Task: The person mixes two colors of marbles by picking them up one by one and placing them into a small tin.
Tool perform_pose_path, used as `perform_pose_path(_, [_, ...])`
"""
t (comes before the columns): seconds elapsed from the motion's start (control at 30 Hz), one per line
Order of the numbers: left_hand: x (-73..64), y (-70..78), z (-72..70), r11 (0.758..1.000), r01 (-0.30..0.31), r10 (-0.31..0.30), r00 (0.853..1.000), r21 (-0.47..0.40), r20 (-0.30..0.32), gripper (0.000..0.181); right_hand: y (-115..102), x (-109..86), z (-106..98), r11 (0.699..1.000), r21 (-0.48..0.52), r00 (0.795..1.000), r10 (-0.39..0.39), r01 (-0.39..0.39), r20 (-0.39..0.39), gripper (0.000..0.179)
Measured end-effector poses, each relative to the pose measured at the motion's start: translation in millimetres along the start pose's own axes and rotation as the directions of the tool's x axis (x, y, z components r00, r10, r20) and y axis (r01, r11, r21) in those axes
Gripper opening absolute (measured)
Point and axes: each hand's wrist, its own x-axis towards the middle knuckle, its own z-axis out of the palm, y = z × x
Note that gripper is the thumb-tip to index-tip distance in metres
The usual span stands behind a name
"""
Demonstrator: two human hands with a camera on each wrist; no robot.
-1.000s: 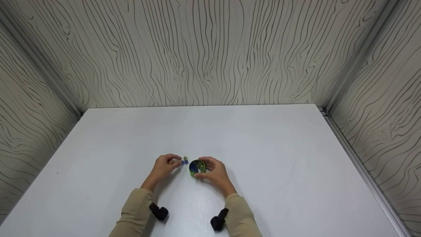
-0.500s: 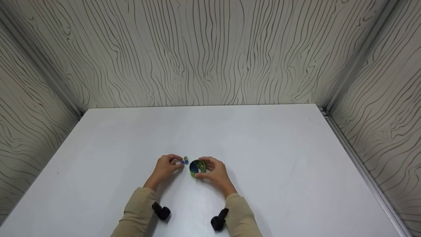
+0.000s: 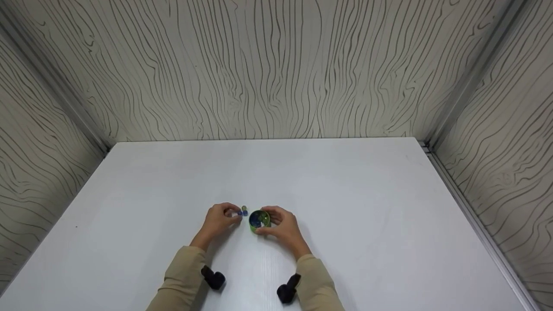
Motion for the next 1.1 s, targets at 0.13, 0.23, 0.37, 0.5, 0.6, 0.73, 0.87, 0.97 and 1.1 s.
perform_pose_path(0.13, [-2.3, 1.2, -1.0, 1.0, -0.004, 0.004, 1.0, 0.0, -0.002, 0.013, 0.3, 0.0, -0.4, 1.0, 0.008, 1.0, 0.0, 0.0, 0.009, 0.064])
perform_pose_path(0.23, [-3.8, 1.9, -1.3, 1.0, -0.005, 0.005, 1.0, -0.004, -0.002, 0.012, 0.8, -0.2, -0.3, 1.0, 0.016, 1.0, -0.001, 0.0, 0.016, 0.063])
perform_pose_path(0.37, [-4.2, 2.0, -1.4, 1.0, 0.0, 0.0, 1.0, -0.004, -0.002, 0.012, 1.1, -0.3, -0.4, 1.0, 0.02, 1.0, 0.002, -0.002, 0.02, 0.063])
perform_pose_path(0.5, [-4.2, 2.0, -1.3, 1.0, 0.012, -0.012, 1.0, -0.012, 0.005, 0.013, 0.6, -0.6, -0.3, 1.0, 0.02, 1.0, 0.002, -0.002, 0.021, 0.064])
perform_pose_path(0.6, [-4.2, 1.8, -1.6, 1.0, 0.015, -0.014, 1.0, -0.026, 0.009, 0.012, -0.1, -1.0, -0.1, 1.0, 0.011, 1.0, 0.001, -0.001, 0.02, 0.063])
perform_pose_path(0.73, [-4.6, 1.4, -2.8, 0.999, 0.009, -0.008, 1.0, -0.036, 0.014, 0.013, -1.0, -1.2, 0.2, 1.0, 0.001, 1.0, 0.005, -0.005, 0.016, 0.062])
perform_pose_path(0.87, [-5.4, 0.7, -3.9, 1.0, -0.011, 0.011, 1.0, -0.028, 0.012, 0.014, -1.6, -1.0, 0.0, 1.0, 0.006, 1.0, 0.008, -0.008, 0.017, 0.063])
perform_pose_path(0.97, [-4.9, -0.3, -4.5, 0.999, -0.035, 0.035, 0.999, -0.029, 0.013, 0.014, -1.0, -0.6, -0.4, 1.0, 0.014, 1.0, 0.009, -0.01, 0.018, 0.064])
perform_pose_path(1.1, [-4.2, -1.3, -5.0, 0.997, -0.049, 0.05, 0.999, -0.051, 0.018, 0.014, 0.2, -0.5, -0.9, 1.0, 0.015, 1.0, 0.001, -0.001, 0.013, 0.064])
